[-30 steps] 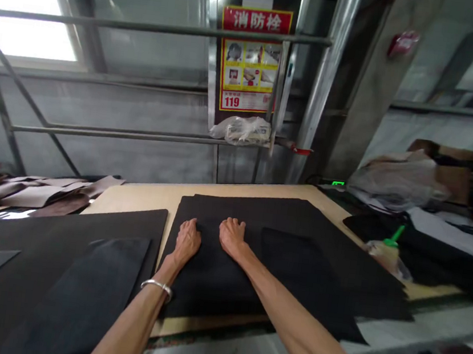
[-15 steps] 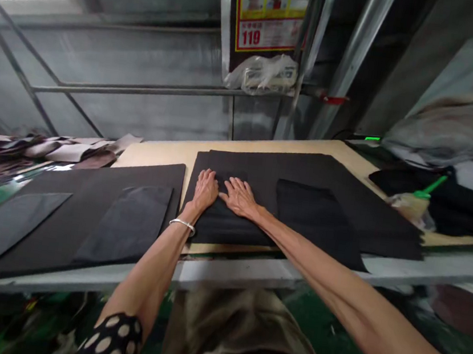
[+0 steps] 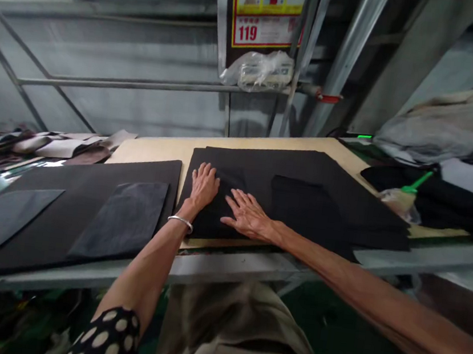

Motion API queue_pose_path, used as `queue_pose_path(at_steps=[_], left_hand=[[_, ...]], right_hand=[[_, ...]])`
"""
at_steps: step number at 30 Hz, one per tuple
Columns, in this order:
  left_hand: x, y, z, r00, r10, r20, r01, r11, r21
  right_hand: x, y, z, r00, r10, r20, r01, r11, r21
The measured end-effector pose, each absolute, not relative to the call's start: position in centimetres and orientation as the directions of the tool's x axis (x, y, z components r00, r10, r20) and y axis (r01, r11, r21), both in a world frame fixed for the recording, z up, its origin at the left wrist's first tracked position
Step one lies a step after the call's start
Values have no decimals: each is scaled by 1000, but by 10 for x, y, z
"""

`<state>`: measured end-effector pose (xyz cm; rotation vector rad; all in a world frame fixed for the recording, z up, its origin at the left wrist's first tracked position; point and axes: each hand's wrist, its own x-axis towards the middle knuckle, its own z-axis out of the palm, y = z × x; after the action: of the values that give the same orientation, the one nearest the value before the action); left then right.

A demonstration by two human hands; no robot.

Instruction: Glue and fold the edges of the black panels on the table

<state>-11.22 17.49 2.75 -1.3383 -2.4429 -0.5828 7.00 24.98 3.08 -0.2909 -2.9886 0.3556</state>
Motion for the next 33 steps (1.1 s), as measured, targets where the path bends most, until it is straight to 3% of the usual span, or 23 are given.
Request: queue_pose_path(at_steps=[3,5,9,12,16,20,26,33], left_hand=[[-107,172,34,-477,779,408,878,442,183],[-104,171,37,-475,797,373,880,446,167],[-108,169,39,-471,814,339,881,455,132],[-112,170,42,-444,845,299,896,425,129],[-107,183,49,-436,798,417,889,454,61],[-83,217,57,-344,830,438,929,369,29],[-18,292,74,-142,921,363,986,101,129],[84,363,85,320,943,94,946,-323,13]], right_hand=[[98,259,44,-980,150,131,118,968,-223],[126,273,56,-954,165,252,116,974,-196],[208,307,70,-741,409,533,341,912,-226],[277,317,60,-514,634,578,510,768,-388],[337,304,30,-303,865,399,570,500,-652],[348,287,11,-271,939,214,526,330,-784],[329,281,0,-270,959,88,451,206,-868],[317,280,-14,-240,967,-86,199,-38,-979]])
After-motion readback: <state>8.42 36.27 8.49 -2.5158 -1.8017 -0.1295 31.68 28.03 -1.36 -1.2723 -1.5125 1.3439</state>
